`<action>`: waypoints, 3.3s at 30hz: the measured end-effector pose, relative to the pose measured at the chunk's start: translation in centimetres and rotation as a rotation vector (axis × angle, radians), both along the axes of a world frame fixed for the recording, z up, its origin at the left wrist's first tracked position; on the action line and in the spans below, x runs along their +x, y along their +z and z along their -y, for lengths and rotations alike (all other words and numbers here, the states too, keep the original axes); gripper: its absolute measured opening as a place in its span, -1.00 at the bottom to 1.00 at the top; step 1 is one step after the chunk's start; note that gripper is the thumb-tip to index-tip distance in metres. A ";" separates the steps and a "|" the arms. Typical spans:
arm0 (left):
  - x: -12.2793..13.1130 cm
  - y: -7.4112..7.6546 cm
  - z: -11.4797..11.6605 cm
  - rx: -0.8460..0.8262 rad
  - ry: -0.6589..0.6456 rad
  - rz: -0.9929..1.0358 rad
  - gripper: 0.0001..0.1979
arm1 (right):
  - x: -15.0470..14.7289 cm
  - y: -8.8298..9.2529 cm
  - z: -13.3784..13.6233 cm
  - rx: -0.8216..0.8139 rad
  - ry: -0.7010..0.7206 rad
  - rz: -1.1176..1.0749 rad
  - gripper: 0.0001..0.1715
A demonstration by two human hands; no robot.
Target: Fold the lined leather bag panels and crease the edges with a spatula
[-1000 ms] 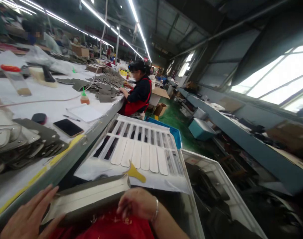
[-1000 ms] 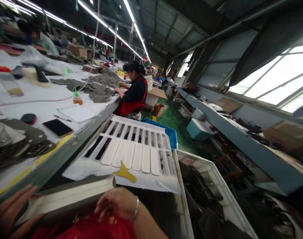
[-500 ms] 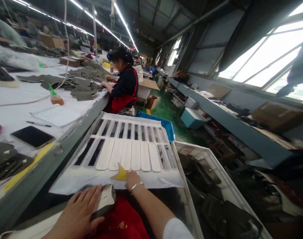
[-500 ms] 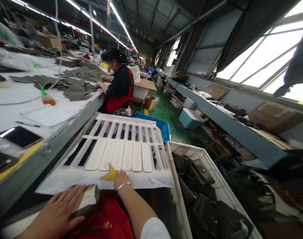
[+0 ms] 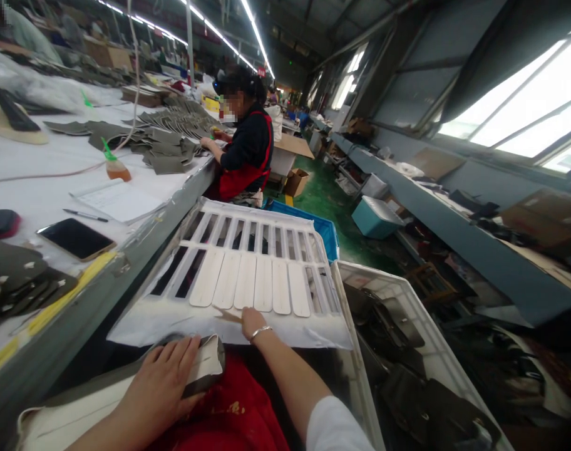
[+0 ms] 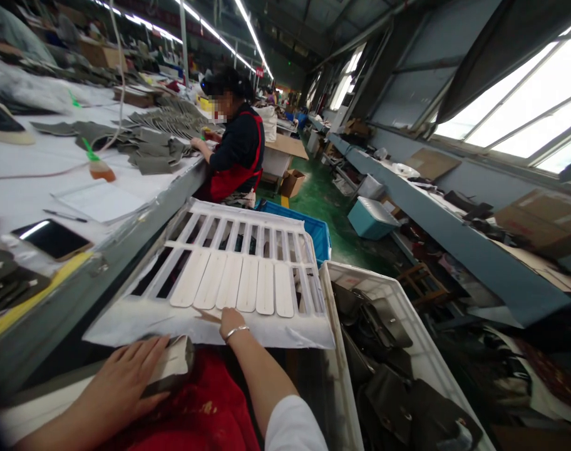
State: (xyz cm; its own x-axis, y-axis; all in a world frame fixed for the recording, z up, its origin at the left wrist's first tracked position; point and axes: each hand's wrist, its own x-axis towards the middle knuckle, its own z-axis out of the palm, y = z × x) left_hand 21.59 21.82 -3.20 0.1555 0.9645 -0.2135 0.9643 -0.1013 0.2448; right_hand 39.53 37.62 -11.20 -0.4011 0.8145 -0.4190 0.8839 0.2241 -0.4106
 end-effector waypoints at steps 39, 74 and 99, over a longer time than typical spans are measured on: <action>-4.5 -2.0 -9.7 -1.359 0.159 1.555 -0.06 | -4.3 8.9 0.9 0.187 0.490 0.150 -0.44; -6.5 -3.8 -9.1 -0.814 -0.082 0.988 -0.42 | -5.6 8.7 1.7 0.314 0.581 0.102 -0.37; -5.5 -0.4 -8.6 -0.729 -0.034 0.736 -0.38 | -5.3 8.6 2.5 0.141 0.591 0.044 -0.33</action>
